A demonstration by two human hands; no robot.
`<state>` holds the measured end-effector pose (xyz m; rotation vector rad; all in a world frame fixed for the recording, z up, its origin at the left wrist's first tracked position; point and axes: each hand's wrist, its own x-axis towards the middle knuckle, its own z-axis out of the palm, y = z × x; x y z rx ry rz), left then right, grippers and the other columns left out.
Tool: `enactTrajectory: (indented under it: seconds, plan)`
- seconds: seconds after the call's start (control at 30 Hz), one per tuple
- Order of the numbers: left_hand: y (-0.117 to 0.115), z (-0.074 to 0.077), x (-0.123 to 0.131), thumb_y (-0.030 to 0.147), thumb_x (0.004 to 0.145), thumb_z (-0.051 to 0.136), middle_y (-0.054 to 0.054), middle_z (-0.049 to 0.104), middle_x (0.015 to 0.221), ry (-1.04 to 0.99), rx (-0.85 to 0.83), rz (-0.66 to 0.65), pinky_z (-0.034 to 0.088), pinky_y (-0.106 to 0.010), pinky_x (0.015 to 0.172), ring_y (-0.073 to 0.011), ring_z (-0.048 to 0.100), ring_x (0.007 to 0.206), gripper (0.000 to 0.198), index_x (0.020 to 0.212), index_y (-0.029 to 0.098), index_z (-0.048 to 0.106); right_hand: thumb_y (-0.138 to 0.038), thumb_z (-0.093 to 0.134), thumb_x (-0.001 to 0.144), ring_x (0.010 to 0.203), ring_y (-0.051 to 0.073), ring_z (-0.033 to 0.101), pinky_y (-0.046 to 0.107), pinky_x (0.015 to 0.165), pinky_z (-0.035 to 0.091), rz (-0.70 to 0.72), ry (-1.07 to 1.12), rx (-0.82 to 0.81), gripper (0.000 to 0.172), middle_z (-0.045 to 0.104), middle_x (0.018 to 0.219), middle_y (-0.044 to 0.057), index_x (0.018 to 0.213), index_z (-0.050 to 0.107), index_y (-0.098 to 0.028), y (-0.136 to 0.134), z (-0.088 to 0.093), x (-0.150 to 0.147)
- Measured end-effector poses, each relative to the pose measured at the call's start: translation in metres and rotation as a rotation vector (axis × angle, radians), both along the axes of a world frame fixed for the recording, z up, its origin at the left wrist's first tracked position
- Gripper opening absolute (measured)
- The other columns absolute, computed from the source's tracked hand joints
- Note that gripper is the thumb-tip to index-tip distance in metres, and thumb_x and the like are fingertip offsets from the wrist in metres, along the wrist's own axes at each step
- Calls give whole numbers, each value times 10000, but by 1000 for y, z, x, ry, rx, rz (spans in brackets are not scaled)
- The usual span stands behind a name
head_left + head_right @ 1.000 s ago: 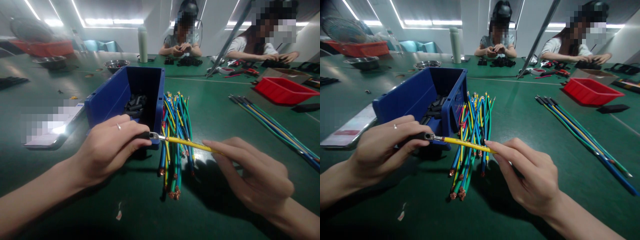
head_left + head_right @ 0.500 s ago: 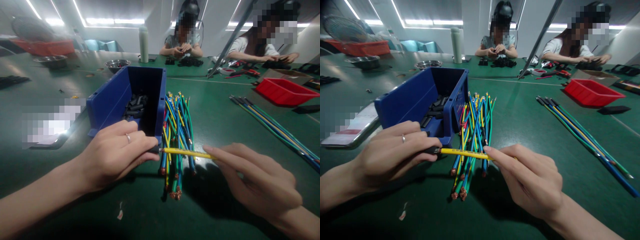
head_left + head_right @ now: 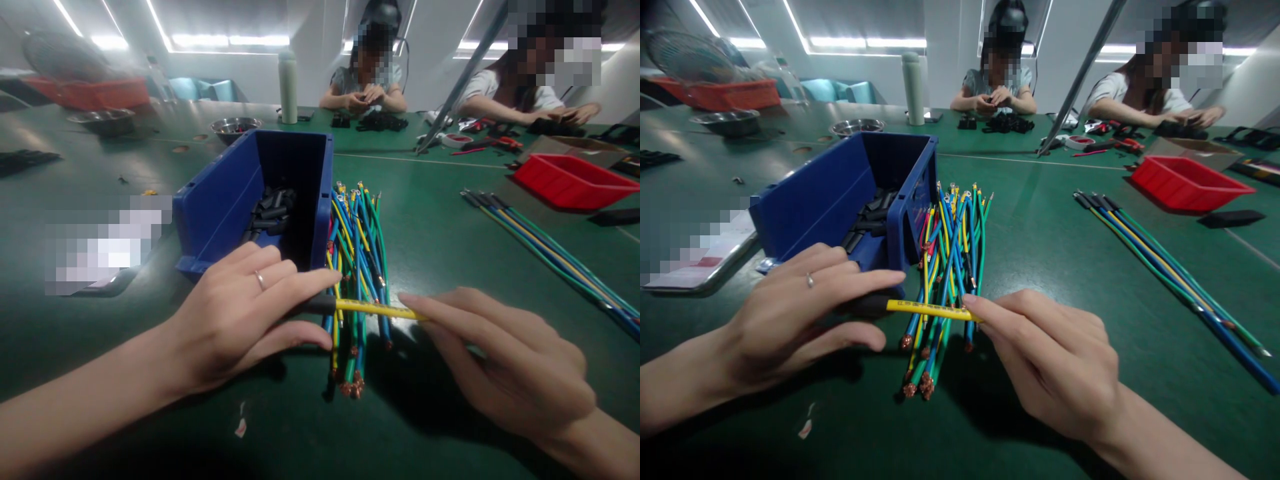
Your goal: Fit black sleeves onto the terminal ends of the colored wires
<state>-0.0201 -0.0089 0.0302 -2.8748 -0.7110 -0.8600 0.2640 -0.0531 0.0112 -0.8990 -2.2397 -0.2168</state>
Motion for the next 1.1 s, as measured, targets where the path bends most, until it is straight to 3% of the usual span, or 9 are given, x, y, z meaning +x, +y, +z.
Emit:
enactTrajectory:
  seconds: [0.13, 0.23, 0.37, 0.83, 1.0, 1.1]
  plan:
    - [-1, -1, -2, 440, 939, 662, 3, 571, 817, -139, -60, 103, 422, -320, 685, -164, 530, 705, 440, 1255, 164, 526, -33, 572, 903, 613, 72, 615, 179, 518, 461, -65, 58, 30, 270, 687, 806, 1, 1122, 639, -175, 1, -2, -3]
    - [-2, -3, -2, 325, 916, 714, 0, 559, 801, -209, -25, 148, 431, -350, 682, -168, 526, 703, 309, 1148, 180, 570, -36, 586, 899, 579, 62, 595, 175, 495, 453, -71, 95, 24, 281, 676, 797, -9, 1129, 636, -190, 2, -3, -3]
    - [-5, -3, 0, 204, 923, 649, -4, 554, 771, -272, -15, 154, 427, -367, 643, -173, 511, 692, 146, 1053, 206, 582, -26, 586, 888, 582, 74, 608, 192, 480, 452, -68, 114, 10, 318, 682, 800, -9, 1144, 635, -210, 2, -3, -2]
    - [-5, -3, 1, 136, 870, 696, -2, 626, 761, -339, -18, 72, 458, -328, 578, -156, 554, 675, 205, 1045, 213, 623, -11, 584, 876, 587, 64, 602, 181, 503, 447, -43, 93, 1, 326, 679, 799, -12, 1138, 638, -198, 2, 0, -2]
    - [-7, -2, 4, 143, 888, 674, -5, 640, 768, -340, -97, 90, 465, -356, 607, -177, 562, 701, 190, 1042, 241, 621, -14, 581, 874, 593, 74, 616, 194, 505, 449, -31, 67, -1, 336, 689, 805, -10, 1148, 645, -197, 3, 0, 0]
    - [-5, -2, 4, 122, 864, 705, -10, 642, 776, -335, -65, 32, 454, -341, 599, -168, 558, 691, 204, 1033, 206, 627, -35, 583, 880, 586, 82, 617, 203, 488, 445, -50, 53, 6, 336, 699, 812, -11, 1158, 648, -214, 3, -1, 1]
